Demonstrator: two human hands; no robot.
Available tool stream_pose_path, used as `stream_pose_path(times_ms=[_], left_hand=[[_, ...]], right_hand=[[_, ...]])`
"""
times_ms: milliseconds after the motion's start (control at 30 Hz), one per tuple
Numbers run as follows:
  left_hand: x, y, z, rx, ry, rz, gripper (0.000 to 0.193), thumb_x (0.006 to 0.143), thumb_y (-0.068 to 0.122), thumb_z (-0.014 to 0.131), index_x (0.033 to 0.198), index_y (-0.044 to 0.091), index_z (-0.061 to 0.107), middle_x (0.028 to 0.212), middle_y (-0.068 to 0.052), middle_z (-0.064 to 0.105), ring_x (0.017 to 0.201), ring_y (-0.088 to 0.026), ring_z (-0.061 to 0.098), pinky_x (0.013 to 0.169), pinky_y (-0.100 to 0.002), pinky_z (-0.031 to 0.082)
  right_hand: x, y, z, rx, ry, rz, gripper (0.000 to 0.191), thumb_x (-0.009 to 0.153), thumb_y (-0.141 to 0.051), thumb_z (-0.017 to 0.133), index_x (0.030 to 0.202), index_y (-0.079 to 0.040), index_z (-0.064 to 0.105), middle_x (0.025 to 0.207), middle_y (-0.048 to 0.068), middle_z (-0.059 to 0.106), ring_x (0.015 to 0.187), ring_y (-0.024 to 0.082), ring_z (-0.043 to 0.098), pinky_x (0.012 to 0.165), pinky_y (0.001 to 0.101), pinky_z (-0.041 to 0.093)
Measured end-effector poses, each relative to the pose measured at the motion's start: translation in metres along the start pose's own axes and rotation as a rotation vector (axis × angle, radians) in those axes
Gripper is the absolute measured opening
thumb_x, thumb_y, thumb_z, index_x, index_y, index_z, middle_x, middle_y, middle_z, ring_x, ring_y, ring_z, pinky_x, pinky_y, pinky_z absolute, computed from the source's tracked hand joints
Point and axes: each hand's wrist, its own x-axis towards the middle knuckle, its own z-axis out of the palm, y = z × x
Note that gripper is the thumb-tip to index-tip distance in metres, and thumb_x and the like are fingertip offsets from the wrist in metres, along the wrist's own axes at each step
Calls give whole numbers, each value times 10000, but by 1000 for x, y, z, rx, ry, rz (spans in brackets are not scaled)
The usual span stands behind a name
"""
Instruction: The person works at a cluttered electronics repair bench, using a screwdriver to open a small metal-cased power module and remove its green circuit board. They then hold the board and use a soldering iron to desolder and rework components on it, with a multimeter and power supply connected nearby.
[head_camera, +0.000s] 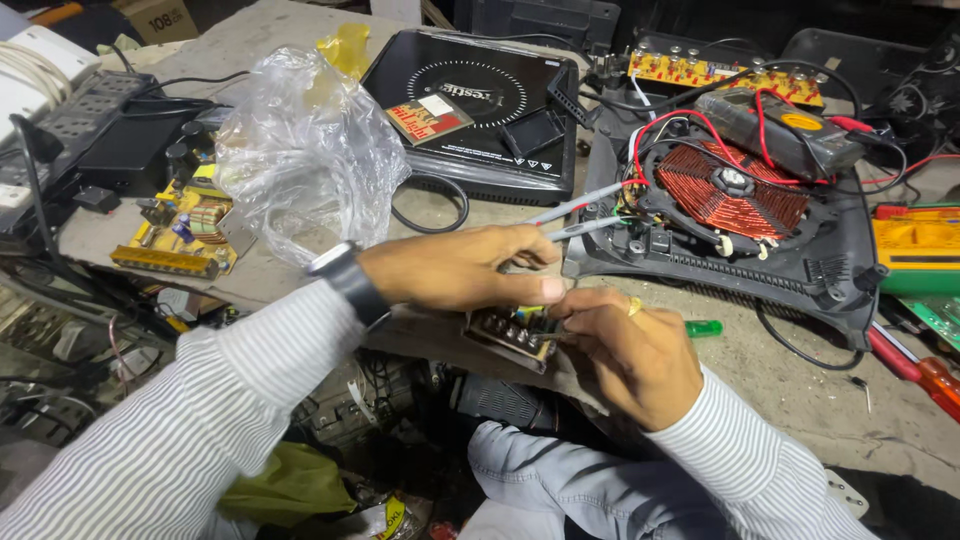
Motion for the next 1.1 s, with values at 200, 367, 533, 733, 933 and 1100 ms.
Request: stream_pose_path(times_ms=[200,367,533,733,933,1100], left_hand=[[-32,-3,-7,-202,236,-96,772,710,351,882,1321,12,556,1134,-107,709,1029,-184,692,861,-322,593],[-25,-2,-5,-262,527,-301,562,862,277,766,1278,-22,534,1069,-106,722,944,-147,723,750,-306,634],[-33,-9,-29,-507,560,-466,430,983,302,601,1280,-8,593,1011,-142,731,844,-189,763,679,-330,664],[-45,-13,-46,-796,607,-474,447,992,339,529,1309,29,585,1027,-155,744,801,-243,766,694,-372,657],[-56,8,-51,-664,692,-319,376,990,235,598,1252,-35,587,1061,-169,730,873,-212,775,735,-359,642],[-72,36,-61,-484,786,-181,327,993,209,612,1236,-10,603,1108,-113,729,929,-142,755,744,-306,677]], right_hand=[[37,43,11,656,162,282,93,1028,-26,658,1079,15,591,1136,114,693,1009,118,652,908,273,550],[74,71,25,632,13,815,136,964,-81,746,986,2,641,927,136,709,728,148,561,614,289,444],[70,66,-4,448,65,556,114,912,-78,764,949,14,706,945,42,737,858,68,645,769,233,522],[54,45,-16,115,-106,506,173,907,-138,712,1057,-74,772,894,48,780,818,171,701,751,333,563],[54,10,28,-258,-387,508,172,828,-327,750,941,-208,798,906,78,761,845,339,702,722,480,541],[73,18,63,-125,-327,604,195,834,-375,747,911,-202,792,876,62,761,850,307,721,726,468,548]])
